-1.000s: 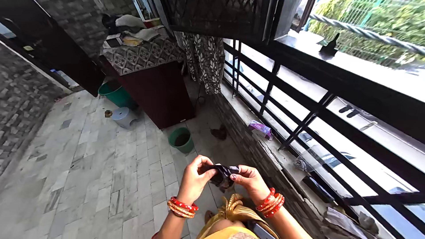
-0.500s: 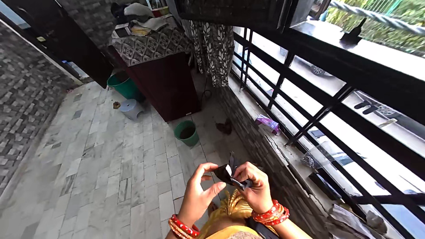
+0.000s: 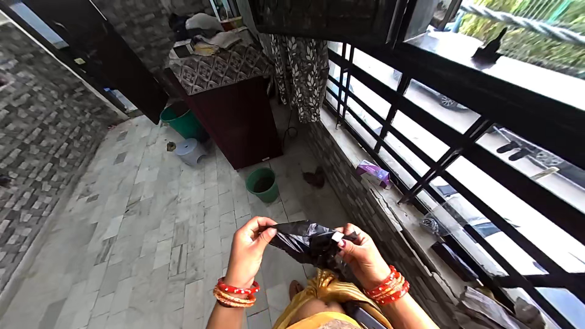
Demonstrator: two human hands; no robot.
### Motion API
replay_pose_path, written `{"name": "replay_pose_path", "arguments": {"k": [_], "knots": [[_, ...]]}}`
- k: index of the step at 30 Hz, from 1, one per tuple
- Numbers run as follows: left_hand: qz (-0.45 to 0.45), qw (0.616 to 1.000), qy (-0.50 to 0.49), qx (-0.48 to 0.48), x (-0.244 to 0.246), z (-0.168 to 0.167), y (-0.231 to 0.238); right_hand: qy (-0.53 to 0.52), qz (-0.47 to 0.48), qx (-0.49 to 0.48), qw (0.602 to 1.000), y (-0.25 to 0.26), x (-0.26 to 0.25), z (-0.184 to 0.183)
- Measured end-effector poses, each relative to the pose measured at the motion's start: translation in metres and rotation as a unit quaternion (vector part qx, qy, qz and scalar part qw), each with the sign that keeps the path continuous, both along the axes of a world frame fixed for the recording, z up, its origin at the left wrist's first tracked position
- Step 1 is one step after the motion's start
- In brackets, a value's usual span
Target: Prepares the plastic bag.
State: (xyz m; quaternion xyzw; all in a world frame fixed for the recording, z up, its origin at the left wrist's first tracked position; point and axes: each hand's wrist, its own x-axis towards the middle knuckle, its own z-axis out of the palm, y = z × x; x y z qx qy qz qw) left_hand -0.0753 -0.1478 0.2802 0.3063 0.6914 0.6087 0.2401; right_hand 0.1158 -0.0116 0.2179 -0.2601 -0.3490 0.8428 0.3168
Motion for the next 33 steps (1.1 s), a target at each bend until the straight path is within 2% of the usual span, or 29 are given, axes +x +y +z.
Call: {"name": "replay_pose_path", "arguments": {"k": [5,8,11,14,16,19,22,24,26,33], "knots": [[0.031,0.998,0.036,-0.027,-0.014,0.004,0.003,-0.007,0.092,-0.009,0.996,0.005,0.012,0.003],[0.082,0.983,0.148,-0.068,-0.014,0.002,0.016,-0.013,0.107,0.004,0.994,0.001,0.012,0.008],[0.09,0.944,0.308,-0.077,-0.002,0.004,0.023,-0.032,0.05,0.017,0.998,-0.007,0.01,0.01],[0.045,0.929,0.364,-0.041,0.025,0.009,0.021,-0.051,-0.009,0.051,0.997,-0.013,0.009,0.011],[-0.023,0.946,0.322,-0.038,0.047,0.011,0.021,-0.055,-0.034,0.064,0.996,-0.016,0.009,0.01],[-0.123,0.959,0.226,-0.121,0.067,0.012,0.024,-0.056,-0.046,0.065,0.995,-0.017,0.01,0.01],[-0.174,0.956,0.125,-0.2,0.069,0.011,0.034,-0.065,-0.041,0.091,0.993,-0.017,0.012,0.011],[-0.196,0.96,0.062,-0.19,0.064,0.009,0.039,-0.068,-0.038,0.105,0.991,-0.017,0.012,0.011],[-0.192,0.969,0.034,-0.155,0.059,0.008,0.041,-0.071,-0.049,0.105,0.991,-0.014,0.014,0.009],[-0.092,0.994,0.02,-0.061,0.021,0.006,0.04,-0.067,-0.124,0.062,0.988,0.001,0.028,0.004]]}}
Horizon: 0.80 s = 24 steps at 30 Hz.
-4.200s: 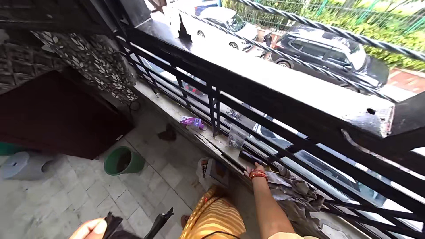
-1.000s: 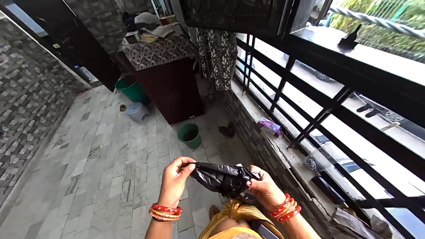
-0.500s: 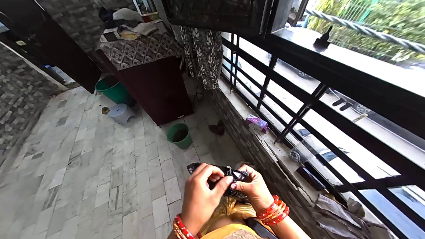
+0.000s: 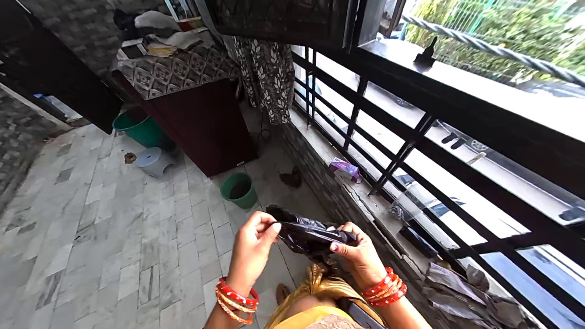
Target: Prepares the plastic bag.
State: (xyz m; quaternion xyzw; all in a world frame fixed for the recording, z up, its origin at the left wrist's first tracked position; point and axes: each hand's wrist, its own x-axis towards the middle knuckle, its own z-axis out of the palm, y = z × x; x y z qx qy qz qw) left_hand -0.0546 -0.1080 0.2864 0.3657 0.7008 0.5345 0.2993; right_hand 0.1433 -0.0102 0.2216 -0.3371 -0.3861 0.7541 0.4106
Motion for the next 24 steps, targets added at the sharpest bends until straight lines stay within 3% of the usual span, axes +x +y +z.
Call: {"name": "replay_pose_path", "arguments": {"k": [3,7,12,16,18,21,24], "knots": [[0.023,0.997,-0.063,0.033,-0.008,0.004,0.001,0.014,-0.013,0.03,0.999,0.007,0.003,0.0],[0.029,0.994,-0.05,0.091,-0.006,-0.003,0.004,0.027,-0.006,0.109,0.994,0.013,0.002,0.002],[-0.002,0.986,0.01,0.169,-0.013,-0.007,0.0,0.024,0.152,0.254,0.955,0.024,0.017,0.0],[-0.078,0.976,0.046,0.2,-0.017,-0.011,-0.005,0.061,0.208,0.154,0.964,0.024,0.02,-0.002],[-0.112,0.969,0.061,0.211,-0.016,-0.013,-0.005,-0.03,0.213,0.129,0.968,0.027,0.016,0.002],[-0.164,0.958,0.068,0.225,-0.013,-0.016,-0.004,-0.15,0.284,0.11,0.941,0.029,0.004,0.025],[-0.201,0.95,0.087,0.223,-0.013,-0.016,-0.004,-0.116,0.339,0.068,0.931,0.028,-0.008,0.032]]}}
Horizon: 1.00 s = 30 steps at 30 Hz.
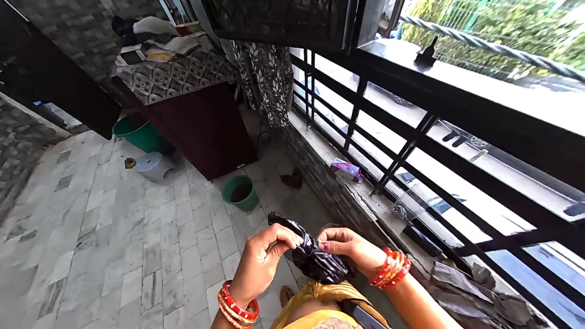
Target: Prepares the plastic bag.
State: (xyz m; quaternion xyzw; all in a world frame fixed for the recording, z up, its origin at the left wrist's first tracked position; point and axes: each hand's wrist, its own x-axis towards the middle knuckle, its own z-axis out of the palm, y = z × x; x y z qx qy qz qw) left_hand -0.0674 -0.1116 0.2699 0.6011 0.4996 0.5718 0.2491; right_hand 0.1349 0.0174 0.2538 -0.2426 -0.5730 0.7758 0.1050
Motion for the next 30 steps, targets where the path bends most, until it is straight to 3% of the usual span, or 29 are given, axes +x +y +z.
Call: {"name": "replay_pose_path", "arguments": {"k": [2,5,9,12,17,22,27,30], "knots": [[-0.003,1.0,0.028,-0.008,-0.003,0.001,-0.001,0.019,-0.013,-0.011,1.0,-0.001,-0.003,-0.003],[0.006,0.997,0.07,-0.024,-0.008,0.002,-0.007,0.002,-0.13,-0.015,0.991,-0.002,-0.004,-0.004],[0.026,0.993,0.108,-0.049,-0.012,0.0,-0.016,0.0,-0.297,-0.046,0.954,0.002,-0.005,-0.01],[0.022,0.986,0.141,-0.084,-0.013,-0.003,-0.021,-0.013,-0.353,-0.112,0.929,0.007,-0.005,-0.01],[0.028,0.96,0.231,-0.153,-0.007,-0.005,-0.021,-0.015,-0.339,-0.097,0.936,0.002,-0.007,-0.01],[0.086,0.949,0.299,-0.049,0.011,0.001,0.003,0.02,-0.286,-0.02,0.958,-0.007,-0.011,-0.007],[-0.03,0.916,0.382,-0.123,0.019,0.009,0.031,0.033,-0.264,0.037,0.963,-0.009,-0.008,-0.006],[-0.08,0.901,0.423,-0.053,0.026,-0.003,0.033,0.019,-0.322,0.055,0.945,-0.005,-0.002,-0.008]]}}
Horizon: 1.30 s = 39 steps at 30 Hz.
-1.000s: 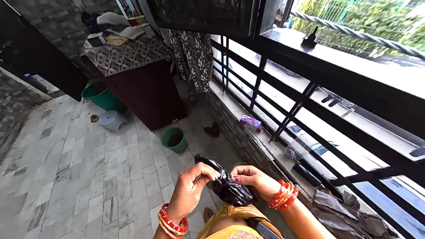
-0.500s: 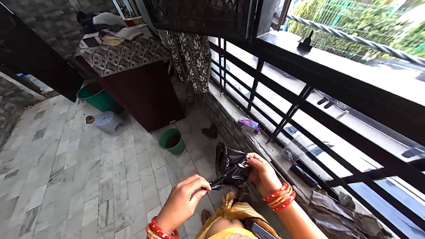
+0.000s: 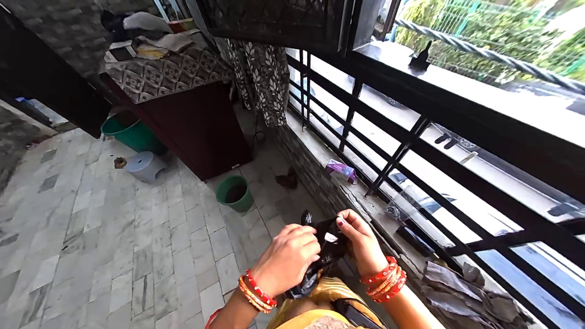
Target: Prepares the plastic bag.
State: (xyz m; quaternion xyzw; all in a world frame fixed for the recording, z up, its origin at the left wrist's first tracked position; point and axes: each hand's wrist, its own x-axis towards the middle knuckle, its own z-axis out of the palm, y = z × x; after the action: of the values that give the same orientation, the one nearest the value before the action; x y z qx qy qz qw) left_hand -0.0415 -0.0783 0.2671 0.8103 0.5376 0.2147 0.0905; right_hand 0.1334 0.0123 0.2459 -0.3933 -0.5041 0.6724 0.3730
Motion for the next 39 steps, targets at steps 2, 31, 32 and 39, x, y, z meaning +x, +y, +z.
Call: {"name": "replay_pose_path", "arguments": {"k": [2,31,32,39], "knots": [[-0.061,0.998,0.013,0.03,0.004,-0.005,-0.004,0.008,-0.065,-0.03,0.997,0.007,0.007,0.0],[-0.112,0.932,-0.07,-0.339,0.053,-0.043,0.1,0.033,-0.112,-0.04,0.992,0.014,0.037,0.02],[-0.097,0.931,-0.002,-0.352,0.055,-0.05,0.1,0.041,-0.116,-0.041,0.992,0.013,0.041,0.02],[0.168,0.867,-0.15,-0.444,0.038,-0.07,0.096,0.1,-0.118,0.079,0.985,0.021,0.077,0.019]]}}
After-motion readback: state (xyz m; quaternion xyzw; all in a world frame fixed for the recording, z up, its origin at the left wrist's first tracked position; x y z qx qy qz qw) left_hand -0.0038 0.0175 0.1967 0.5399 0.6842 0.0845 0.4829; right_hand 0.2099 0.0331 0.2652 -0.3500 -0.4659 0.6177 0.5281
